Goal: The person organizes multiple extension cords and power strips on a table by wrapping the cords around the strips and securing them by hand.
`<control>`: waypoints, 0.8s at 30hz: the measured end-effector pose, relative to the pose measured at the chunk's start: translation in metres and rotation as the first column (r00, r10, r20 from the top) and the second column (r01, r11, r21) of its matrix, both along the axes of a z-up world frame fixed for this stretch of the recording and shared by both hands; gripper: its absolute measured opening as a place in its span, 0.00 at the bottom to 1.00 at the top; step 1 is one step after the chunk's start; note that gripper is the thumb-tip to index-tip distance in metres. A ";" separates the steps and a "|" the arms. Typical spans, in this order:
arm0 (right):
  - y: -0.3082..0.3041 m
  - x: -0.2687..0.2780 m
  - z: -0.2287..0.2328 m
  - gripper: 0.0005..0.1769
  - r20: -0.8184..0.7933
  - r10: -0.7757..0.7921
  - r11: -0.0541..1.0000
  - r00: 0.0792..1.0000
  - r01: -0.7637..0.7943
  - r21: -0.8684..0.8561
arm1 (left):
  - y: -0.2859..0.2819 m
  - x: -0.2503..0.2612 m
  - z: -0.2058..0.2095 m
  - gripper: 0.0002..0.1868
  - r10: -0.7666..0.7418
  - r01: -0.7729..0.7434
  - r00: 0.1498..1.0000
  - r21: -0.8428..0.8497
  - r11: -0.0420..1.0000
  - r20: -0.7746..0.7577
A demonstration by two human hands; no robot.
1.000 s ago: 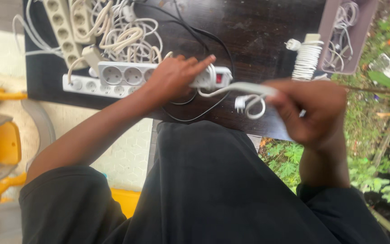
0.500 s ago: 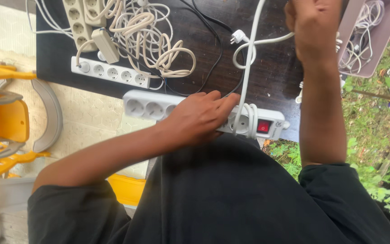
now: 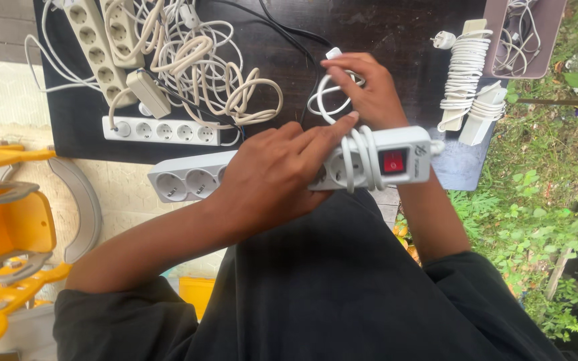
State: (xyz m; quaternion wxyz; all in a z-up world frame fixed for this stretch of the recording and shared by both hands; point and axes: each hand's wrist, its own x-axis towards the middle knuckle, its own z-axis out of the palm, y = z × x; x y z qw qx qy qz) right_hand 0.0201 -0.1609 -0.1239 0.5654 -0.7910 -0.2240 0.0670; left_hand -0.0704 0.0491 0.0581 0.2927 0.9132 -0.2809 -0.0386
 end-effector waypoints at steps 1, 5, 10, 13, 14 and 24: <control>-0.001 -0.006 0.002 0.16 0.003 -0.005 1.000 1.000 0.005 -0.001 | 0.003 0.001 -0.002 0.45 -0.005 0.005 1.000 -0.001 1.000 0.003; -0.016 -0.034 0.025 0.34 -0.378 -0.311 0.739 0.872 0.472 0.481 | 0.019 0.009 -0.010 0.45 0.037 -0.036 0.999 0.057 0.998 -0.017; 0.027 -0.106 0.059 0.58 -0.292 -0.283 0.785 0.914 0.395 0.477 | 0.030 0.016 -0.037 0.50 0.077 -0.070 0.994 0.092 0.993 -0.079; 0.052 -0.114 0.055 0.69 -0.214 -0.340 0.859 0.916 0.396 0.326 | 0.034 0.015 -0.053 0.53 0.132 -0.125 0.982 0.056 0.991 -0.136; 0.057 -0.115 0.053 0.72 -0.246 -0.396 0.848 0.885 0.455 0.272 | 0.037 0.015 -0.057 0.51 0.143 -0.140 0.979 0.027 0.990 -0.147; 0.077 -0.138 0.032 0.62 -0.100 -0.482 0.873 0.870 0.487 0.028 | 0.072 0.015 -0.074 0.50 0.100 -0.118 0.953 -0.046 0.992 -0.286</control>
